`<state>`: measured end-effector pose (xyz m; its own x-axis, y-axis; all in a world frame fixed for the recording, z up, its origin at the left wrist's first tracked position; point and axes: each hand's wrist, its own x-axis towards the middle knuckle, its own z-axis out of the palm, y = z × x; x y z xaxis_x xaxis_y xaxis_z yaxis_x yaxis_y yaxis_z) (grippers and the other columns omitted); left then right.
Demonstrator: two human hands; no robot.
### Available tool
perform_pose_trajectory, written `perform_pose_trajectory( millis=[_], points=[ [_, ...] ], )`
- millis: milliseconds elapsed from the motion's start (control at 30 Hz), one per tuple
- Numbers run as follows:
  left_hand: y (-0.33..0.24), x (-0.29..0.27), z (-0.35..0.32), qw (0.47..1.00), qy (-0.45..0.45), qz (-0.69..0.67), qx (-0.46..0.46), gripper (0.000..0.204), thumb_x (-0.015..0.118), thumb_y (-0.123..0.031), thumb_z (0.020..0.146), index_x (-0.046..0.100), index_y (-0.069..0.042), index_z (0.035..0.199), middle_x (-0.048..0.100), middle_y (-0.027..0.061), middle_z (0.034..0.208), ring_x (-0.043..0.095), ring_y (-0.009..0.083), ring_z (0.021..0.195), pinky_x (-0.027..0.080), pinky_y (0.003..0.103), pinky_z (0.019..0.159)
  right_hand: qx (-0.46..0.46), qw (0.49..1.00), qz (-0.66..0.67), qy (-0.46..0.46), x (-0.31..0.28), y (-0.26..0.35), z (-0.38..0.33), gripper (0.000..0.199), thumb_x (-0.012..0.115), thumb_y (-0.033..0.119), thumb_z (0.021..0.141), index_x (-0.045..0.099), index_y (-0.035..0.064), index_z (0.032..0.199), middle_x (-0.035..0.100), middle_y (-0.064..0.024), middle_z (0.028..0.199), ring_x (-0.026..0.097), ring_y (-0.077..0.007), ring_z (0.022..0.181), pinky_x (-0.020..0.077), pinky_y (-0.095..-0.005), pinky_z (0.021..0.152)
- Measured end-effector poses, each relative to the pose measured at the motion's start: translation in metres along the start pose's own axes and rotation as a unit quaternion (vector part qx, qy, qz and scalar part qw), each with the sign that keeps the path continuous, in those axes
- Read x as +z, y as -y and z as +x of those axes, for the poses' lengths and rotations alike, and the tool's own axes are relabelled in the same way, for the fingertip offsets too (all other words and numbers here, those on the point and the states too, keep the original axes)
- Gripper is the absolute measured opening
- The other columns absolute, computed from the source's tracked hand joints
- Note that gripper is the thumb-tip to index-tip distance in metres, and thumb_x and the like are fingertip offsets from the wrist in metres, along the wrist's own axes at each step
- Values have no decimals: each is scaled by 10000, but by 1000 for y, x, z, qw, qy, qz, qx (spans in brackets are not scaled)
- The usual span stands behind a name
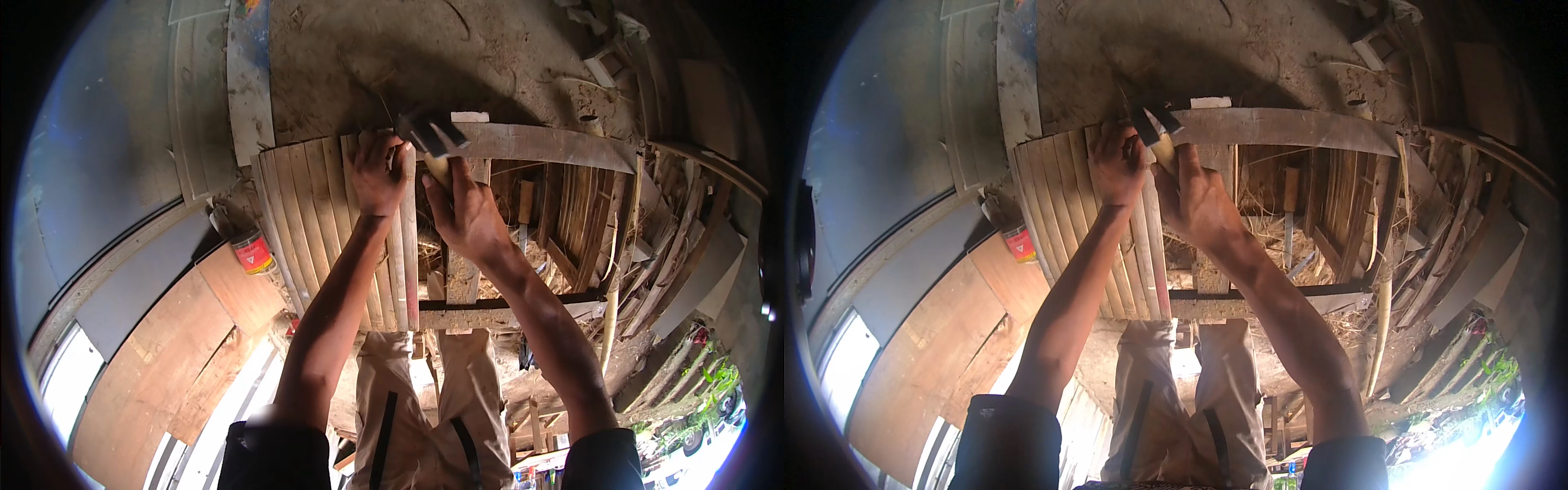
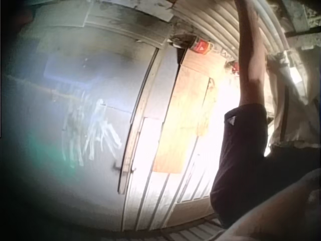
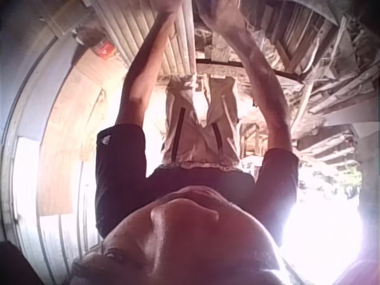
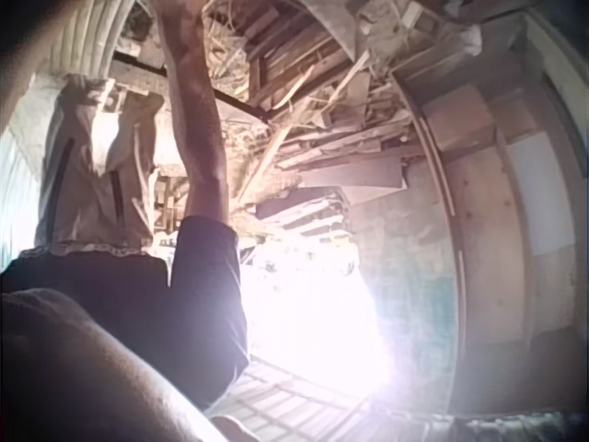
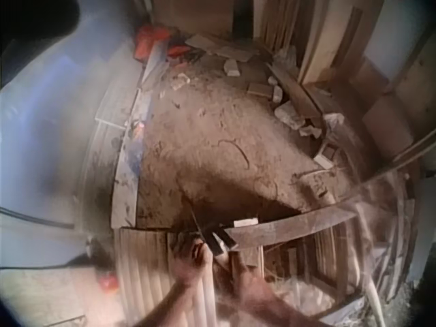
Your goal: The person hammers nails into a wooden frame, then uses a knife to split and shape a thin wooden strip. They continue to hammer the strip into place and trim excess material.
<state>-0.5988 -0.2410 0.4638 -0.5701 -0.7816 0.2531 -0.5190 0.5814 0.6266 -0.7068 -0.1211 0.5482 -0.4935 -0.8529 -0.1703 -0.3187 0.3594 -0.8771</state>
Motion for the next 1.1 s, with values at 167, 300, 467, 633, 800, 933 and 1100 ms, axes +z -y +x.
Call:
perform_pose_trajectory(
  millis=[167, 300, 467, 633, 800, 933, 1100],
  points=[
    [-1, -2, 1, 999, -17, 5, 42, 120, 662, -71, 781, 612, -73, 890, 620, 105, 929, 599, 326, 850, 449, 428, 788, 63, 997, 21, 27, 2, -1, -5, 422, 559, 180, 991, 382, -64, 1287, 627, -301, 711, 654, -496, 679, 484, -487, 465],
    [-2, -3, -2, 1000, 14, 16, 3, 171, 657, -66, 762, 607, -54, 925, 627, 125, 988, 601, 342, 911, 455, 441, 817, 6, 1000, -28, 7, 7, -2, -13, 478, 578, 176, 973, 357, -84, 1308, 631, -303, 719, 652, -501, 679, 509, -505, 488],
    [2, 0, -4, 999, -25, 31, 20, 136, 703, -101, 798, 614, -111, 900, 636, 46, 936, 608, 287, 910, 437, 421, 828, -44, 990, -126, 36, 5, -3, -7, 550, 590, 207, 966, 331, -87, 1351, 641, -302, 739, 648, -489, 636, 514, -501, 493],
    [3, 5, -2, 999, -17, -29, 15, 195, 736, -219, 824, 609, -134, 944, 626, 56, 1067, 590, 275, 960, 425, 434, 867, 85, 996, -11, 1, -9, 14, -7, 336, 570, 259, 1006, 492, -30, 1158, 638, -222, 718, 686, -306, 596, 518, -414, 526],
    [-19, -3, -27, 988, -22, 132, -82, 654, 694, -423, 852, 465, -87, 1364, 431, 136, 1466, 412, 337, 1347, 312, 550, 1081, 51, 995, 3, -85, -16, 35, -15, 331, 567, 292, 1016, 513, -35, 1018, 563, -160, 632, 517, -184, 520, 430, -345, 503],
    [-28, -7, -48, 968, 45, 213, -121, 829, 532, -524, 929, 256, -42, 1545, 276, 133, 1597, 257, 300, 1485, 160, 567, 1202, 127, 991, -30, -19, -17, 35, -14, 335, 560, 305, 1005, 528, -19, 1081, 625, -240, 737, 610, -364, 746, 496, -433, 594],
    [-22, -2, -46, 960, 95, 221, -146, 738, 431, -468, 988, 221, -49, 1559, 198, 105, 1635, 196, 262, 1511, 108, 564, 1215, 120, 990, -66, 40, -17, 32, -7, 322, 538, 289, 1011, 534, -22, 1094, 656, -269, 758, 668, -460, 786, 520, -473, 611]
  ],
)
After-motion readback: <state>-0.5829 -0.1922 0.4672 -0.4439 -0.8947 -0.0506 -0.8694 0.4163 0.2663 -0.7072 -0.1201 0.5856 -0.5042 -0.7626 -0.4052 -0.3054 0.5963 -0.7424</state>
